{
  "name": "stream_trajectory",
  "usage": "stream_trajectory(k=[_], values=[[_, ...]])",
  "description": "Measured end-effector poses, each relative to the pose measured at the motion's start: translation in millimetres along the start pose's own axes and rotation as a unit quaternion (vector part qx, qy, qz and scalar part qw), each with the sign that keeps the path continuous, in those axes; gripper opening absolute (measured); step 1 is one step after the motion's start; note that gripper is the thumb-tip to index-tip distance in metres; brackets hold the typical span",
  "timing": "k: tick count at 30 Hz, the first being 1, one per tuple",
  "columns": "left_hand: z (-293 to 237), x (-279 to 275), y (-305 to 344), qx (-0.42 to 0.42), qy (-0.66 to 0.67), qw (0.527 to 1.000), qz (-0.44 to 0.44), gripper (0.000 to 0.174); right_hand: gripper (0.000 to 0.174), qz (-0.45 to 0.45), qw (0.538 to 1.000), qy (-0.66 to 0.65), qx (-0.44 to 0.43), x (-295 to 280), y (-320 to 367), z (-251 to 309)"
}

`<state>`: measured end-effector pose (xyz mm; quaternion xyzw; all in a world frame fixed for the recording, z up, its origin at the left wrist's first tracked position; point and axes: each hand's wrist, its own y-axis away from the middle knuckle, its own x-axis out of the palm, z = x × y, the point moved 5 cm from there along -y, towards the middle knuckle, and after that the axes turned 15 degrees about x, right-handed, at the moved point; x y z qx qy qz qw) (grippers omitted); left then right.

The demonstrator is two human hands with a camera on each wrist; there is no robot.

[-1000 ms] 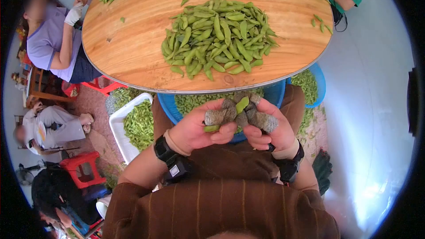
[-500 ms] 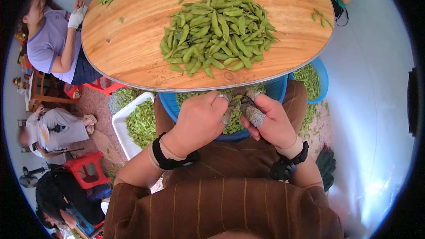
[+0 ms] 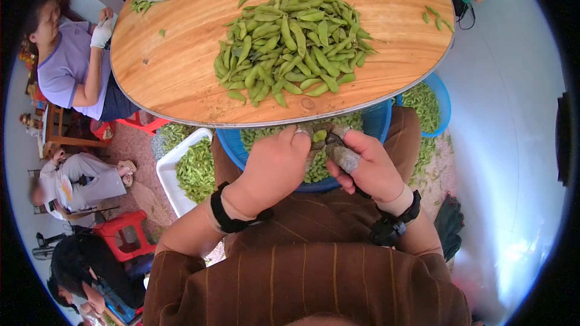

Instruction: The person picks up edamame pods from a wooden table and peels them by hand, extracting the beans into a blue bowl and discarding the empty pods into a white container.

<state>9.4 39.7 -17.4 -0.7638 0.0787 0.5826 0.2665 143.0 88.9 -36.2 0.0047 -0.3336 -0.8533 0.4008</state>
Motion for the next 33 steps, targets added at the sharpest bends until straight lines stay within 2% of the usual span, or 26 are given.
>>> stream_trajectory(k=[1,2,3,4,5,6,7,9,10,11,12,13,15,16,18,19,21,25,27,28,30,31,33], values=[[2,-5,0,0.0,0.0,1.0,0.002,0.011,0.013,0.001,1.0,-0.002,0.001,0,1,1],[13,0,5,-0.129,0.3,0.945,0.029,0.011,0.017,0.026,0.999,-0.031,0.025,1,3,2],[12,8,11,-0.245,0.566,0.785,0.053,0.018,0.021,0.052,0.996,-0.06,0.051,2,4,1],[11,2,11,-0.247,0.566,0.785,0.053,0.018,0.021,0.053,0.995,-0.061,0.052,0,5,-1],[7,1,13,-0.31,0.701,0.642,0.018,0.024,0.023,0.097,0.989,-0.091,0.062,1,7,-3],[1,2,14,-0.36,0.805,0.472,-0.018,0.03,0.026,0.141,0.98,-0.122,0.071,3,8,-5],[3,5,17,-0.361,0.805,0.471,-0.017,0.03,0.026,0.141,0.98,-0.124,0.071,1,5,-7],[9,15,21,-0.295,0.735,0.61,0.024,0.015,0.029,0.087,0.994,-0.046,0.045,-7,-4,-10],[10,20,23,-0.297,0.735,0.609,0.024,0.015,0.029,0.088,0.994,-0.047,0.047,-7,-7,-14],[11,21,22,-0.264,0.696,0.668,0.028,0.017,0.03,-0.012,0.996,0.073,-0.051,-11,-10,-9],[12,20,21,-0.229,0.651,0.723,0.031,0.021,0.032,-0.111,0.964,0.191,-0.149,-12,-8,-2],[10,22,21,-0.23,0.652,0.722,0.031,0.021,0.032,-0.11,0.964,0.19,-0.148,-10,-11,-3],[8,22,20,-0.235,0.629,0.74,0.024,0.028,0.031,-0.192,0.895,0.33,-0.231,-2,-10,4],[10,23,21,-0.235,0.629,0.74,0.024,0.028,0.031,-0.192,0.895,0.33,-0.231,-1,-12,5],[14,19,20,-0.154,0.515,0.841,0.059,0.019,0.029,-0.185,0.856,0.397,-0.274,7,-11,9],[16,18,21,-0.156,0.515,0.841,0.059,0.019,0.029,-0.183,0.857,0.397,-0.273,7,-13,8],[12,20,24,-0.143,0.527,0.828,0.127,0.019,0.027,-0.203,0.841,0.415,-0.28,6,-16,3],[13,27,27,-0.135,0.551,0.82,0.078,0.018,0.023,-0.213,0.826,0.432,-0.294,4,-23,-4],[16,33,30,-0.217,0.593,0.77,0.094,0.017,0.02,-0.23,0.82,0.447,-0.275,3,-27,-6],[16,34,30,-0.217,0.593,0.77,0.092,0.017,0.02,-0.228,0.819,0.448,-0.275,1,-28,-7],[16,36,34,-0.249,0.642,0.72,0.09,0.018,0.018,-0.228,0.823,0.457,-0.248,-2,-33,-10],[16,37,35,-0.251,0.641,0.72,0.088,0.018,0.018,-0.225,0.823,0.458,-0.248,-1,-33,-10],[15,41,39,-0.267,0.678,0.682,0.073,0.02,0.017,-0.25,0.803,0.479,-0.25,-1,-31,-8]])
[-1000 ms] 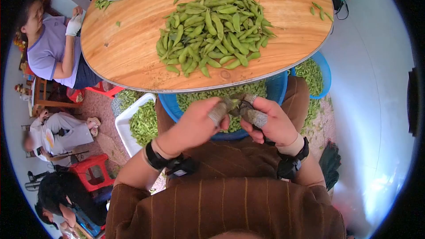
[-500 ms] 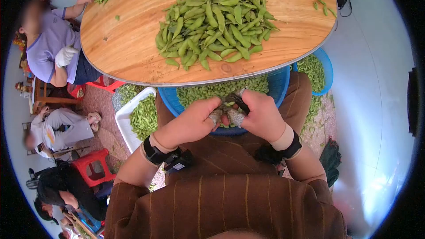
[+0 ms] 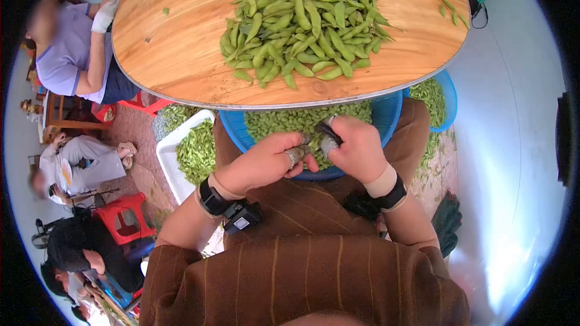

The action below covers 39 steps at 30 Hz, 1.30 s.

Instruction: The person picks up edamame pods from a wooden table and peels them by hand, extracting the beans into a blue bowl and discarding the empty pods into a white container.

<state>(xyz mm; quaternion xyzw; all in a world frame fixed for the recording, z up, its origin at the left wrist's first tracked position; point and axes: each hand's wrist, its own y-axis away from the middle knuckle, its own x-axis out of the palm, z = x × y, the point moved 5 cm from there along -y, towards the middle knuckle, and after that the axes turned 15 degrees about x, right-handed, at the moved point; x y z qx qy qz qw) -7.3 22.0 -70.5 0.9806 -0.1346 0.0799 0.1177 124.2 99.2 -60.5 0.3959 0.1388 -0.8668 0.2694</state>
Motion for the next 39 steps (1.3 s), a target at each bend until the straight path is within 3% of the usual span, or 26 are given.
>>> stream_trajectory(k=[4,6,9,13,15,16,22,25,26,27,30,31,33,37,39], values=[[5,-8,4,-0.008,-0.016,0.999,-0.037,0.027,0.019,-0.093,0.995,-0.023,-0.029,-15,-1,6],[8,-11,3,0.015,-0.065,0.997,-0.035,0.027,0.021,-0.029,0.993,-0.088,-0.073,-10,2,15],[1,-2,1,0.015,-0.065,0.998,-0.013,0.028,0.017,0.028,0.998,-0.023,-0.058,3,2,11],[3,-4,1,0.012,-0.118,0.993,0.003,0.017,0.024,0.05,0.995,0.011,-0.08,16,6,11],[9,-9,-1,0.017,-0.239,0.971,0.025,0.015,0.026,0.034,0.997,-0.025,-0.069,20,6,11],[10,-9,-2,0.018,-0.239,0.971,0.024,0.015,0.026,0.034,0.997,-0.024,-0.07,23,5,11],[13,-9,0,0.036,-0.164,0.986,0.019,0.018,0.035,0.016,0.998,0.009,-0.054,31,0,-2],[8,-9,5,-0.005,-0.075,0.997,0.003,0.023,0.033,0.058,0.998,-0.019,-0.018,30,-5,-9],[15,-15,2,-0.013,0.121,0.986,-0.114,0.026,0.031,-0.009,0.999,0.001,-0.053,22,-5,-8],[23,-22,1,-0.018,0.31,0.923,-0.226,0.03,0.029,-0.075,0.993,0.02,-0.088,15,-5,-3],[28,-35,-7,0.027,0.397,0.883,-0.25,0.035,0.025,-0.073,0.987,0.088,-0.111,5,2,14],[27,-35,-7,0.029,0.397,0.882,-0.251,0.035,0.025,-0.073,0.987,0.088,-0.113,6,4,18],[24,-32,-11,0.041,0.423,0.871,-0.246,0.032,0.025,0.004,0.998,-0.042,-0.057,12,5,20],[20,-26,-13,0.054,0.373,0.899,-0.224,0.033,0.024,-0.001,0.999,-0.028,-0.044,16,4,22],[20,-26,-10,0.04,0.339,0.904,-0.257,0.034,0.021,0.01,0.998,-0.016,-0.067,18,4,20]])
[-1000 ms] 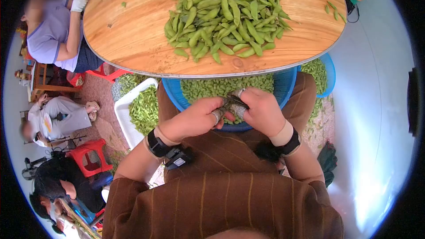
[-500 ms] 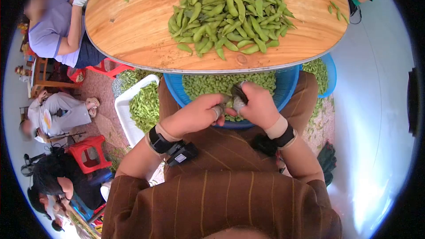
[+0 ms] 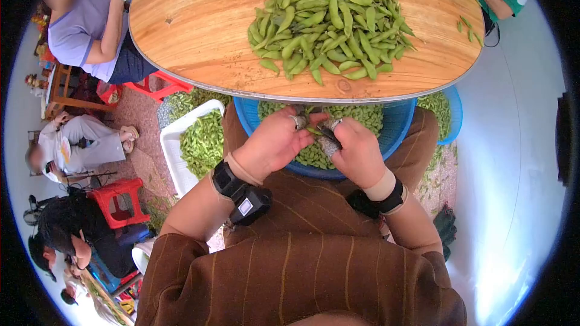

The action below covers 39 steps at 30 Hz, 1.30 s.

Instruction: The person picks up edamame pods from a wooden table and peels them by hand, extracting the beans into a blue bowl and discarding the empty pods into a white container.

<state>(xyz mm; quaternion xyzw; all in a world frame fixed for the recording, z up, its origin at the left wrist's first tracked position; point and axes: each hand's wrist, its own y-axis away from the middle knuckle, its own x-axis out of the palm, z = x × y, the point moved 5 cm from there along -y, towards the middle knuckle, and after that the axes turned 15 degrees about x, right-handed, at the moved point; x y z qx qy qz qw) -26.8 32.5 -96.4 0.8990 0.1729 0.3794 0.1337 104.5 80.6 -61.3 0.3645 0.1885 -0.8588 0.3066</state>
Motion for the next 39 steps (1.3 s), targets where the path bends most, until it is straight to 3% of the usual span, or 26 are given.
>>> stream_trajectory(k=[1,3,4,5,6,7,9,10,12,13,15,16,18,19,21,22,24,28,30,31,33,34,36,37,39], values=[[1,-1,2,0.0,0.001,1.0,0.0,0.034,0.021,0.0,1.0,0.001,0.0,-1,0,0],[-1,-8,6,0.039,-0.257,0.965,0.017,0.039,0.019,-0.005,1.0,-0.019,-0.004,-5,-1,0],[-1,-12,10,0.039,-0.256,0.966,0.018,0.039,0.019,-0.005,1.0,-0.018,-0.004,-8,0,-1],[-16,-13,14,0.18,-0.47,0.863,0.042,0.035,0.019,0.004,0.999,-0.032,0.02,-11,1,-5],[-29,-4,21,0.308,-0.647,0.694,0.061,0.032,0.02,0.013,0.998,-0.046,0.045,-13,1,-9],[-32,-4,22,0.308,-0.647,0.695,0.062,0.032,0.02,0.013,0.998,-0.046,0.046,-17,1,-10],[-37,15,32,0.39,-0.623,0.652,0.186,0.023,0.021,0.025,0.996,-0.068,0.042,-23,1,-9],[-38,17,34,0.389,-0.623,0.652,0.187,0.023,0.021,0.024,0.996,-0.068,0.043,-24,2,-11],[-18,14,32,0.155,-0.479,0.813,0.292,0.019,0.021,0.043,0.995,-0.085,0.026,-25,3,-11],[-17,13,31,0.155,-0.48,0.812,0.293,0.019,0.021,0.042,0.995,-0.086,0.026,-26,4,-11],[-10,10,29,0.053,-0.43,0.848,0.304,0.017,0.019,0.05,0.995,-0.089,0.017,-26,5,-11],[-12,14,30,0.051,-0.432,0.846,0.308,0.017,0.019,0.046,0.995,-0.09,0.02,-25,6,-10],[-17,16,33,0.003,-0.335,0.917,0.217,0.015,0.021,0.044,0.98,-0.183,0.069,-26,8,-10],[-16,18,33,0.001,-0.337,0.915,0.22,0.015,0.021,0.039,0.98,-0.184,0.07,-29,9,-8],[-21,20,28,0.066,-0.326,0.927,0.176,0.013,0.027,0.172,0.91,-0.295,0.234,-22,14,-14],[-16,17,26,0.067,-0.328,0.925,0.179,0.013,0.027,0.169,0.91,-0.297,0.234,-24,14,-12],[-14,13,21,0.144,-0.364,0.9,0.191,0.011,0.032,0.186,0.905,-0.326,0.202,-27,14,-4],[-12,11,21,0.136,-0.451,0.862,0.187,0.011,0.035,0.197,0.905,-0.308,0.218,-26,15,-1],[-14,15,21,0.191,-0.486,0.83,0.197,0.012,0.038,0.209,0.904,-0.296,0.227,-24,15,-2],[-15,16,22,0.19,-0.486,0.83,0.197,0.012,0.038,0.209,0.904,-0.296,0.227,-22,15,-4],[-23,21,25,0.218,-0.565,0.772,0.194,0.012,0.041,0.183,0.923,-0.267,0.21,-21,14,-6],[-25,23,26,0.217,-0.564,0.773,0.194,0.012,0.041,0.184,0.922,-0.267,0.211,-19,14,-8],[-33,36,31,0.326,-0.685,0.613,0.223,0.012,0.042,0.163,0.932,-0.271,0.179,-18,12,-6],[-32,34,31,0.325,-0.685,0.613,0.223,0.012,0.042,0.163,0.931,-0.272,0.179,-18,11,-5],[-32,26,27,0.304,-0.621,0.698,0.186,0.012,0.042,0.178,0.896,-0.316,0.257,-19,12,-7]])
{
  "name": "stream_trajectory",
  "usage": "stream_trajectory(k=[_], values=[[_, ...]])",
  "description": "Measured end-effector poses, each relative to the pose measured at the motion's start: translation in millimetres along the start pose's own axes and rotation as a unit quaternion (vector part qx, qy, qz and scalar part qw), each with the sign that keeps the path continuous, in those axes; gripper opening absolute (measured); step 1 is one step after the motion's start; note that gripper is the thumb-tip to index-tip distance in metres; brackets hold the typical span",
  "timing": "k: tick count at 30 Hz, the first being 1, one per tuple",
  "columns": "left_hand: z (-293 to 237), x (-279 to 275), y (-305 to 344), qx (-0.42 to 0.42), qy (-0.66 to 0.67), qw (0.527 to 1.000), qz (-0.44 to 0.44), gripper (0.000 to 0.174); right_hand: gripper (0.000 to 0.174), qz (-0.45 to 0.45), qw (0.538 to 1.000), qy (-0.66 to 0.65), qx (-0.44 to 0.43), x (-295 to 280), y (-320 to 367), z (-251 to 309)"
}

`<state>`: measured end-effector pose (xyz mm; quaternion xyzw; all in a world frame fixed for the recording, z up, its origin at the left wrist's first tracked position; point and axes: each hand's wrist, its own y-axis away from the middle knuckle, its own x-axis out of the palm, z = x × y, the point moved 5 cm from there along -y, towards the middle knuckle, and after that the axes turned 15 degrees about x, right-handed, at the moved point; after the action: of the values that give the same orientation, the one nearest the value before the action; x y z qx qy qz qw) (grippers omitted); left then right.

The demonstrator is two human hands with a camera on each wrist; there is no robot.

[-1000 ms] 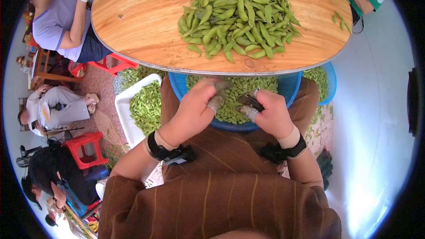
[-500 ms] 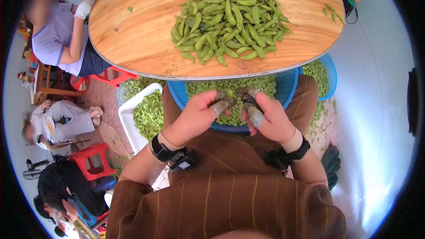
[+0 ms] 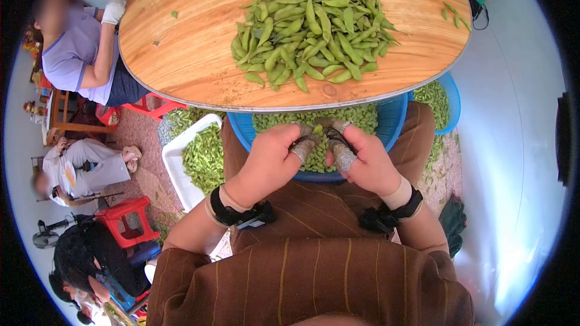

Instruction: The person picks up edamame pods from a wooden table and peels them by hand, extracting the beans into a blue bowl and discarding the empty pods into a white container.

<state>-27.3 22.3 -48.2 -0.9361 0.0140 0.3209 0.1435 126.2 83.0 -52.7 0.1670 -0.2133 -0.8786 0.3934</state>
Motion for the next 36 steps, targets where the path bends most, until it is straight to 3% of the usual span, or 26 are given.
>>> stream_trajectory(k=[4,7,9,13,14,15,16,18,19,21,22,23,24,25,26,28,29,36], values=[[1,-3,-2,-0.024,0.002,1.0,0.015,0.013,0.039,0.013,0.999,-0.031,-0.011,-1,0,2],[-3,-3,-5,0.013,-0.007,1.0,0.012,0.017,0.036,0.022,0.999,0.007,-0.041,0,-4,2],[-4,-2,-6,0.073,-0.092,0.993,0.025,0.021,0.034,0.012,0.999,0.026,-0.037,0,-6,1],[-8,-2,-5,0.138,-0.134,0.98,0.051,0.016,0.029,0.038,0.999,0.011,-0.012,-1,-7,-5],[5,0,-1,-0.053,0.186,0.98,0.045,0.011,0.027,0.122,0.983,-0.125,0.045,2,-2,-4],[11,12,7,-0.239,0.479,0.844,0.034,0.009,0.026,0.202,0.939,-0.259,0.101,6,3,-3],[13,14,8,-0.239,0.481,0.843,0.034,0.009,0.026,0.201,0.939,-0.259,0.102,5,5,-1],[8,25,8,-0.241,0.669,0.702,0.018,0.013,0.027,0.236,0.904,-0.332,0.127,7,11,1],[7,26,6,-0.239,0.669,0.703,0.016,0.013,0.027,0.238,0.905,-0.329,0.126,6,9,-1],[7,18,-5,-0.165,0.462,0.871,0.034,0.014,0.028,0.187,0.943,-0.245,0.128,0,0,-11],[9,16,-4,-0.165,0.461,0.871,0.031,0.014,0.028,0.189,0.943,-0.243,0.127,0,-1,-14],[11,10,-2,-0.11,0.289,0.947,0.09,0.014,0.026,0.192,0.949,-0.215,0.132,2,0,-19],[11,6,2,-0.051,0.104,0.983,0.146,0.015,0.024,0.194,0.953,-0.187,0.137,3,1,-24],[10,3,6,0.011,0.014,0.988,0.154,0.018,0.02,0.221,0.952,-0.166,0.133,6,2,-28],[11,4,10,0.011,0.012,0.988,0.152,0.018,0.02,0.222,0.952,-0.165,0.132,8,2,-29],[-4,3,12,0.169,-0.105,0.971,0.135,0.019,0.018,0.231,0.953,-0.142,0.132,15,1,-28],[-9,1,13,0.204,-0.152,0.96,0.116,0.018,0.019,0.228,0.956,-0.129,0.131,17,0,-28],[-10,-1,17,0.214,-0.311,0.921,0.094,0.014,0.02,0.208,0.955,-0.144,0.152,29,-10,-21]])
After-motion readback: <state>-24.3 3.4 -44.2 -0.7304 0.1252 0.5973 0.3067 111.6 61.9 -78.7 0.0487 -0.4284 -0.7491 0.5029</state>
